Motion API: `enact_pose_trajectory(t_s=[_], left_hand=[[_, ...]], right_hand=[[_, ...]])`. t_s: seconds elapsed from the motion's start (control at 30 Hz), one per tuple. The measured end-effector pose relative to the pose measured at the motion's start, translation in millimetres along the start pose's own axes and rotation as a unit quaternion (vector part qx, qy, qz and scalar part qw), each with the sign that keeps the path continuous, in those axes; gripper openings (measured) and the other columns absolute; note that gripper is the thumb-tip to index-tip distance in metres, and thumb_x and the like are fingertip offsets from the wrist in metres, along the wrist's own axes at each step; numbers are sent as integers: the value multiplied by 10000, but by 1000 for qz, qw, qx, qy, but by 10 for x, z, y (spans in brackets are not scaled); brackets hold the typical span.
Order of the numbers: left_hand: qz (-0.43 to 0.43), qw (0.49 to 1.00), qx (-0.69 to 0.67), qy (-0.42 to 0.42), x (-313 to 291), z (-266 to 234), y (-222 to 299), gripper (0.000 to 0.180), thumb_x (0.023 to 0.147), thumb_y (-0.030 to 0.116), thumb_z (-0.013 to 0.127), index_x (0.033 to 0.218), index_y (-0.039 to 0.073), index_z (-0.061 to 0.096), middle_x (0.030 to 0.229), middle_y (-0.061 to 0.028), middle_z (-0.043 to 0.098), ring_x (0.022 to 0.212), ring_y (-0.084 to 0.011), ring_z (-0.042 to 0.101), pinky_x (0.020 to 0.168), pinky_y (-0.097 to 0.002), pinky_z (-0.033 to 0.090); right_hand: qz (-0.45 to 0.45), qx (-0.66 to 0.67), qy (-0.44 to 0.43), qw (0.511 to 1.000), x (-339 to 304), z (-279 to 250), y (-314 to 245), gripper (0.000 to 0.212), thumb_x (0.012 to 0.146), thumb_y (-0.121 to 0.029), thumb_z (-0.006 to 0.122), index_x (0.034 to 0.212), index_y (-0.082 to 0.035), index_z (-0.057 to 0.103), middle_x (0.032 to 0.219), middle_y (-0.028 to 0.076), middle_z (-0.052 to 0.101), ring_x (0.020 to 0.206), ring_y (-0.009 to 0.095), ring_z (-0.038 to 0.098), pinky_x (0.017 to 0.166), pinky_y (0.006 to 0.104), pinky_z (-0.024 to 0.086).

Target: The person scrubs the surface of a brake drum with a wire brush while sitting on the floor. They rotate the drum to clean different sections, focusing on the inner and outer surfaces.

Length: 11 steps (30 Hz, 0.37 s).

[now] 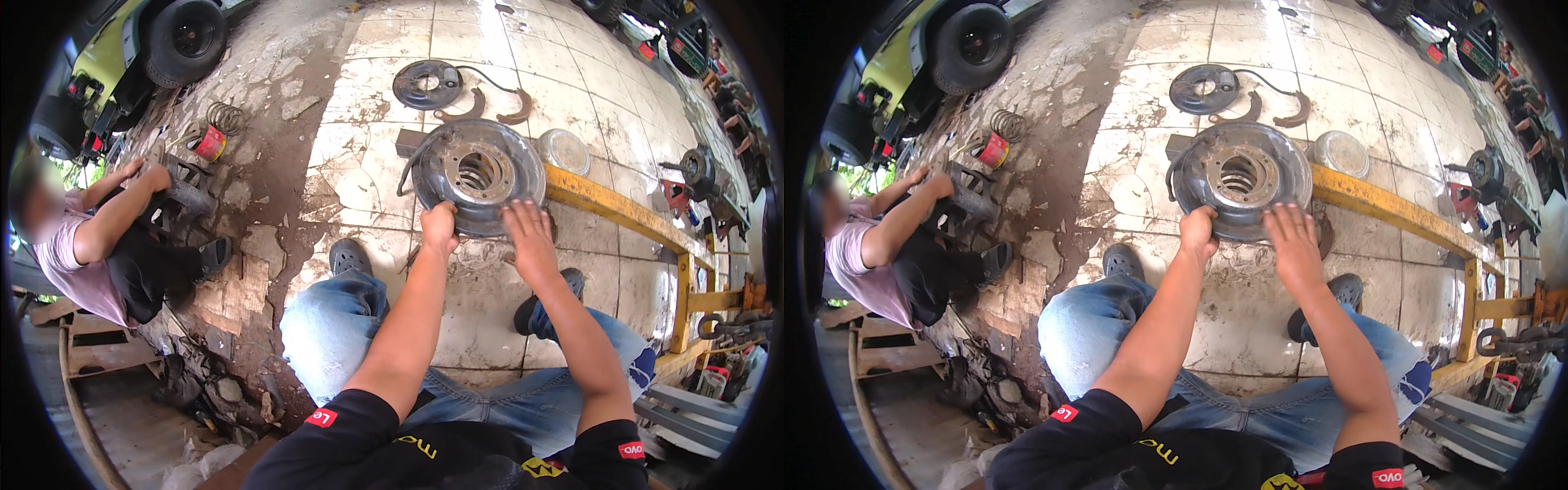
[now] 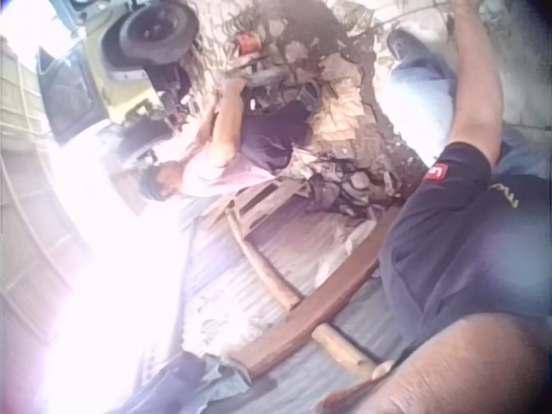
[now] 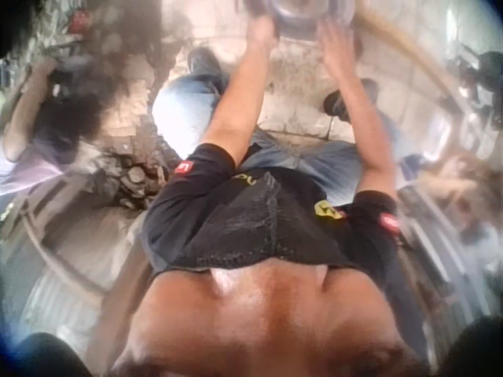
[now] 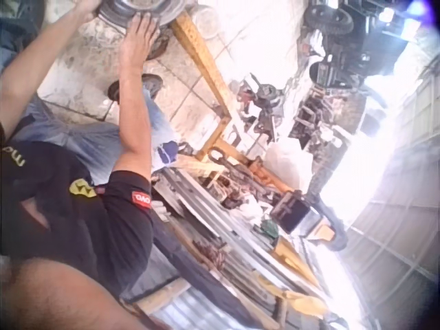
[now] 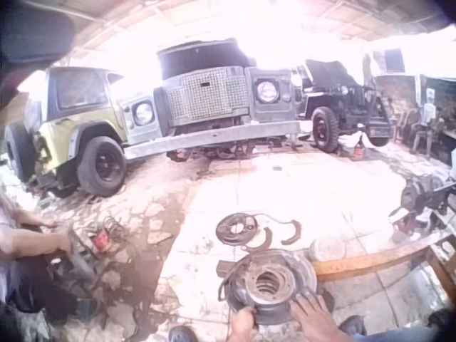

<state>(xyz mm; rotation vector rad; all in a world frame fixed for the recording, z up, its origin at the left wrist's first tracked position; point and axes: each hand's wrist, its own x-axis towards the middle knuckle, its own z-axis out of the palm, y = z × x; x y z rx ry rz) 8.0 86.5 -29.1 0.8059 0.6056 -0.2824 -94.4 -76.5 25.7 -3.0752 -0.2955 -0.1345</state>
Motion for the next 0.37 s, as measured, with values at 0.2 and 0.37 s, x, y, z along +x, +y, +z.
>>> enact_pose_trajectory(t_s=[0.2,0.37], left_hand=[[24,999,-10,24,-68,-12,54,221,741,-47,548,945,-133,534,886,-194,591,766,-295,618,663,-425,530],[20,1000,4,13,14,-13,-35,345,773,-32,554,1114,-90,543,993,-209,616,872,-318,626,778,-461,533]], right_hand=[[-32,33,-24,999,-78,-68,-260,590,878,23,471,1455,-91,420,1554,140,351,1458,334,290,1193,521,210],[85,-34,2,996,-46,92,85,777,787,-124,697,1495,-142,375,1578,108,326,1472,320,270,1197,546,191]])
